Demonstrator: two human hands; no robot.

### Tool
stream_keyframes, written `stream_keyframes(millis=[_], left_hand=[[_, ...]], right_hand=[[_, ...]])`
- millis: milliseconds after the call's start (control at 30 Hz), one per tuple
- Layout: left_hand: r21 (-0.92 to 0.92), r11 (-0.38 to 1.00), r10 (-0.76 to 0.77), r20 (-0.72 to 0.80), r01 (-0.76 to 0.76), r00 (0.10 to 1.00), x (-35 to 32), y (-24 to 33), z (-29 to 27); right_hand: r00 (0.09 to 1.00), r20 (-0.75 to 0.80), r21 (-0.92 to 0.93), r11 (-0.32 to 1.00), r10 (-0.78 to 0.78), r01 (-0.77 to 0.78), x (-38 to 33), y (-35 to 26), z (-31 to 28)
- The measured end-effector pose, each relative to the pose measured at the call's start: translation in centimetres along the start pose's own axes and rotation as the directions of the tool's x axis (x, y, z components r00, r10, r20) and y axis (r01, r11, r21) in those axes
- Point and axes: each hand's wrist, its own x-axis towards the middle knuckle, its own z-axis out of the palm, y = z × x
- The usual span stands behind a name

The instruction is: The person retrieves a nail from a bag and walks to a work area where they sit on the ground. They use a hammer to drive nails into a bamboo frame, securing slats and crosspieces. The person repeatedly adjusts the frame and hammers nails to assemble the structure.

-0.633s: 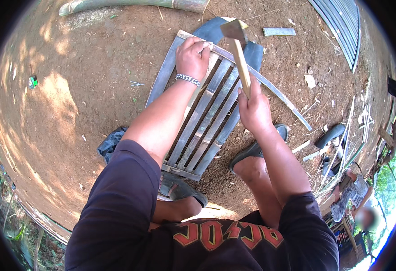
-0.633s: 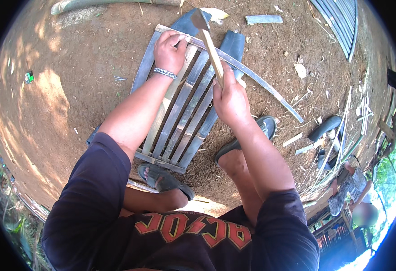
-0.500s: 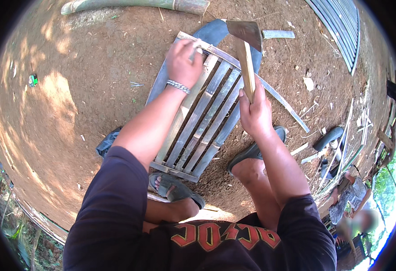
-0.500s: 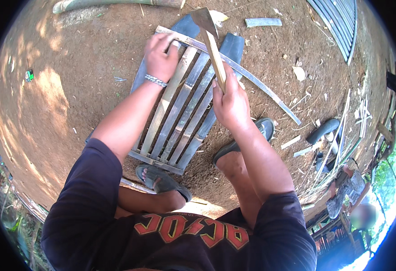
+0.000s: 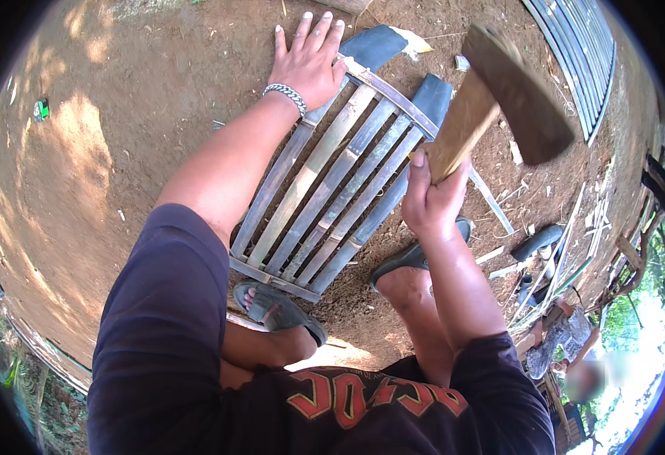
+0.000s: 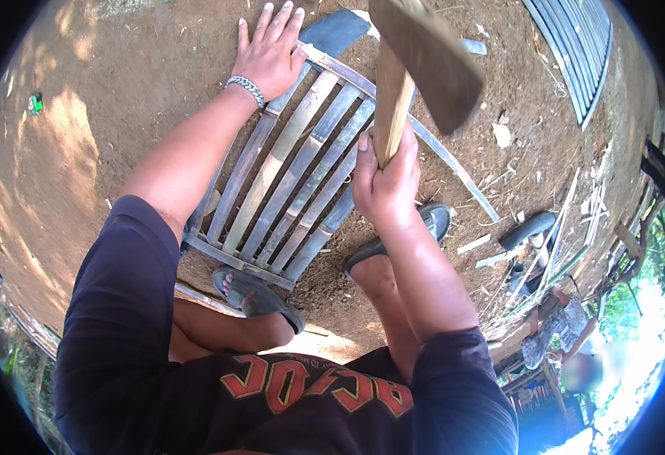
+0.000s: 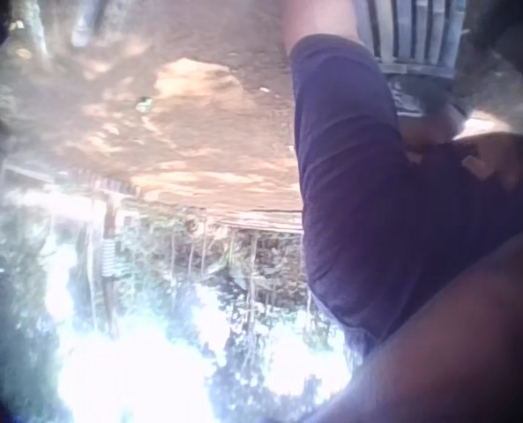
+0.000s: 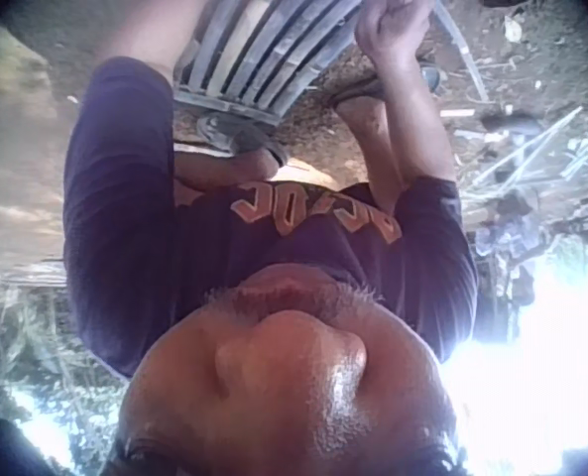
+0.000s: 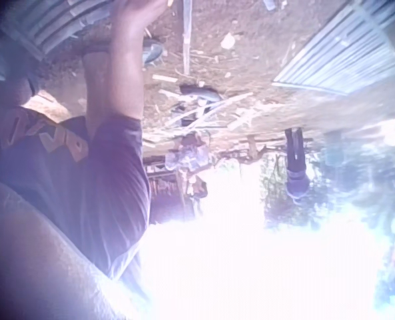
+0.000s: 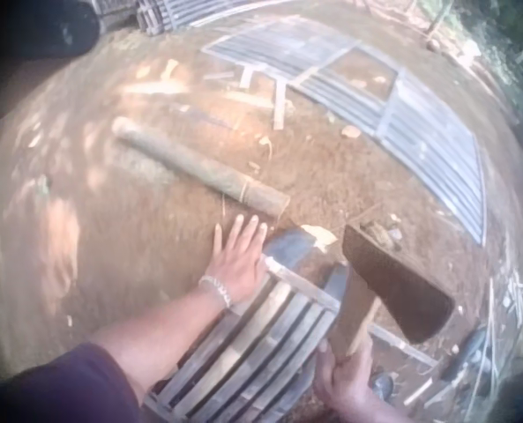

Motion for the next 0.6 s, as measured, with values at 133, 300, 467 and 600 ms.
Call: stream_keyframes(millis=[133,300,467,600], left_hand=[[-0.010,1.000,-0.009,0.022,0.009,1.000,0.1,0.0,-0.1],[-0.033,0.999,-0.009,0.025,0.010,1.000,-0.4,-0.4,0.0],[-0.047,0.999,0.004,-0.002,-0.004,1.000,0.0,-0.3,-0.4],[-0.024,1.000,-0.017,-0.017,0.017,1.000,0.0,-0.9,0.4]], right_hand=[[0.935,0.296,-0.288,0.951,0.196,-0.108,1.1,-0.1,1.1],[1.000,0.022,-0.034,0.999,-0.009,0.010,1.4,-2.3,-1.0],[0.990,0.116,-0.124,0.990,0.079,-0.065,0.2,0.5,1.2],[0.951,0.159,-0.246,0.944,0.265,-0.222,0.1,-0.6,1.4]])
